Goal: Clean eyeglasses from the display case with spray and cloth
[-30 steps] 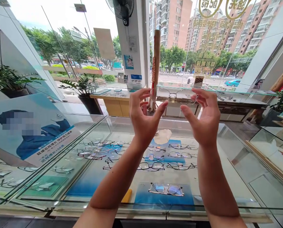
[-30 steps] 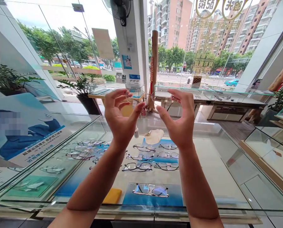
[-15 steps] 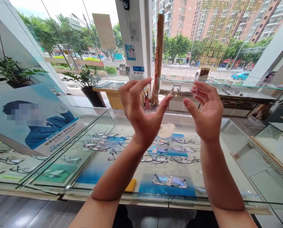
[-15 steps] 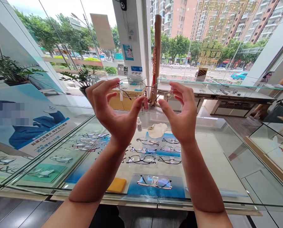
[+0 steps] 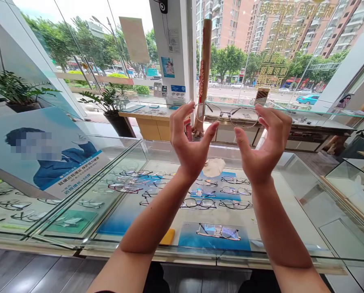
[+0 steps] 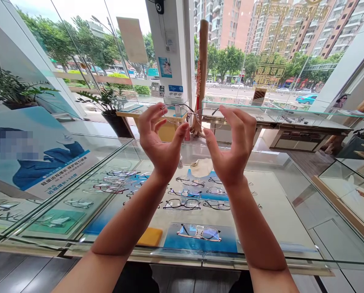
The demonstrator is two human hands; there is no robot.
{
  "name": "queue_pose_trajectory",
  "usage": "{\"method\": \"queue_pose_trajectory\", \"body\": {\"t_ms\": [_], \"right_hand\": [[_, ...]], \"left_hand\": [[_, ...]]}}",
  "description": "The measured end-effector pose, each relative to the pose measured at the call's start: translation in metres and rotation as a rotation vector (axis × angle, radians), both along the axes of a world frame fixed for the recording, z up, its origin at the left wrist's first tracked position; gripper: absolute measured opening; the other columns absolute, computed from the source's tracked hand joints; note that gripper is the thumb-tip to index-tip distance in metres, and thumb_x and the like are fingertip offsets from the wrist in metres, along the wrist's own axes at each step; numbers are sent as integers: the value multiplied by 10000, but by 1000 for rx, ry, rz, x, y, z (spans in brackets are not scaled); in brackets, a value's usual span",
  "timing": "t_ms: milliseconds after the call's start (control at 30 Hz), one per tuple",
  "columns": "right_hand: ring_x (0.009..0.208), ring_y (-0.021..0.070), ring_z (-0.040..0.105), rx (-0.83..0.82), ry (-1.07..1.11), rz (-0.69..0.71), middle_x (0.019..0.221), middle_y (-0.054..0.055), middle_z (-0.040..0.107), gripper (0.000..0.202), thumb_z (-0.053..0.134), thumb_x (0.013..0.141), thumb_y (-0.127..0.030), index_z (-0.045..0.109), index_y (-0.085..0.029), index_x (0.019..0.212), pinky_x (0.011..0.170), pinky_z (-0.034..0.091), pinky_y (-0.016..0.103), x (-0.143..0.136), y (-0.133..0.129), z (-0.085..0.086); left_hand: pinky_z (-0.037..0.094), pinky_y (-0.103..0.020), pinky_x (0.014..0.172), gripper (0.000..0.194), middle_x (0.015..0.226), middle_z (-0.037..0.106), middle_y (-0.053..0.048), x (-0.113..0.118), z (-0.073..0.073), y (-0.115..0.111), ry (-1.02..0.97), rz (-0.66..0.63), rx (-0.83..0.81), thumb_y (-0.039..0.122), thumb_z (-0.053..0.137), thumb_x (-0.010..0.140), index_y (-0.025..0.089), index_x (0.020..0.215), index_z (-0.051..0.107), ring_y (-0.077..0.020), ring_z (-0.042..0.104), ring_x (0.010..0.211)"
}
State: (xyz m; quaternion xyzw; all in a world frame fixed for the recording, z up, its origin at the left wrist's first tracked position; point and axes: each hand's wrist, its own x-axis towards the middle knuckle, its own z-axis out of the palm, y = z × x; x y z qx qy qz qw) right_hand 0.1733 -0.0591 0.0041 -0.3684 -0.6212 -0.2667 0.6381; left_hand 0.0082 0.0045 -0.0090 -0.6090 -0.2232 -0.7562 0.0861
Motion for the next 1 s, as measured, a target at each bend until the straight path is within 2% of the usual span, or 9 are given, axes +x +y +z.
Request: {"method": "queue_pose_trajectory", "body": {"t_ms": [200, 367, 433, 500, 600, 667, 800, 900, 1000], "right_hand": [[1420, 387, 542, -33, 39, 48, 1417, 94, 589, 458, 649, 1052, -435, 535, -388, 1493, 1136, 577, 594, -1, -4, 0], [1347, 332, 601, -5, 69, 75, 1368, 56, 622, 395, 674, 1036, -398, 591, -388, 1422, 1115, 582, 555, -5, -12, 5], [1347, 325, 604, -22, 81, 111, 1399, 61, 617, 459, 693, 1015, -429, 569, -380, 1455, 1107, 578, 552, -2, -12, 4], [1353, 319, 609, -83, 111, 164, 1446, 81, 604, 569, 693, 999, -478, 510, -364, 1525, 1103, 571, 551, 6, -8, -4], [1342, 292, 639, -233, 186, 274, 1412, 97, 648, 548, 607, 1027, -516, 515, -323, 1531, 1092, 564, 527, 24, 2, -32], [1283, 274, 683, -375, 285, 364, 1323, 99, 715, 449, 545, 1054, -520, 616, -285, 1431, 1075, 565, 502, 36, 8, -58], [1266, 303, 706, -610, 458, 472, 1290, 134, 778, 472, 601, 1012, -585, 720, -240, 1311, 1106, 539, 510, 41, 14, -106], [1331, 324, 687, -753, 521, 558, 1354, 147, 774, 549, 592, 1004, -639, 727, -235, 1351, 1112, 540, 511, 33, 16, -126], [1373, 333, 670, -840, 535, 601, 1396, 153, 766, 614, 598, 990, -680, 732, -226, 1381, 1108, 549, 499, 28, 21, -135]], "left_hand": [[586, -458, 1058, 635, 1418, 626, -83, -1, 2, -9, -27, 15, -46, 489, 826, 925, 339, 1462, 523, -292, 661, 1316], [575, -492, 1073, 651, 1390, 638, -86, -5, 8, -18, -41, 73, 8, 498, 864, 879, 329, 1423, 550, -309, 631, 1335], [582, -483, 1061, 641, 1382, 645, -86, -6, 7, -18, -47, 98, 7, 504, 862, 882, 324, 1415, 554, -300, 644, 1313], [595, -468, 1041, 637, 1381, 647, -88, -8, 1, -14, -51, 111, -27, 514, 849, 895, 317, 1421, 547, -286, 664, 1282], [620, -438, 991, 624, 1353, 660, -94, -13, -24, -7, -36, 95, -84, 526, 837, 904, 305, 1412, 550, -269, 687, 1241], [630, -428, 964, 602, 1331, 673, -103, -17, -49, -4, -9, 73, -100, 516, 847, 898, 292, 1383, 569, -267, 693, 1230], [626, -436, 970, 581, 1301, 703, -121, -23, -100, -3, 72, 56, -146, 456, 877, 884, 255, 1351, 596, -273, 680, 1243], [619, -465, 993, 567, 1300, 704, -147, -24, -126, -1, 100, 57, -224, 483, 862, 894, 226, 1327, 603, -288, 679, 1243], [618, -475, 998, 553, 1297, 704, -164, -25, -138, 3, 124, 60, -291, 522, 837, 908, 214, 1305, 604, -294, 682, 1238]]}}
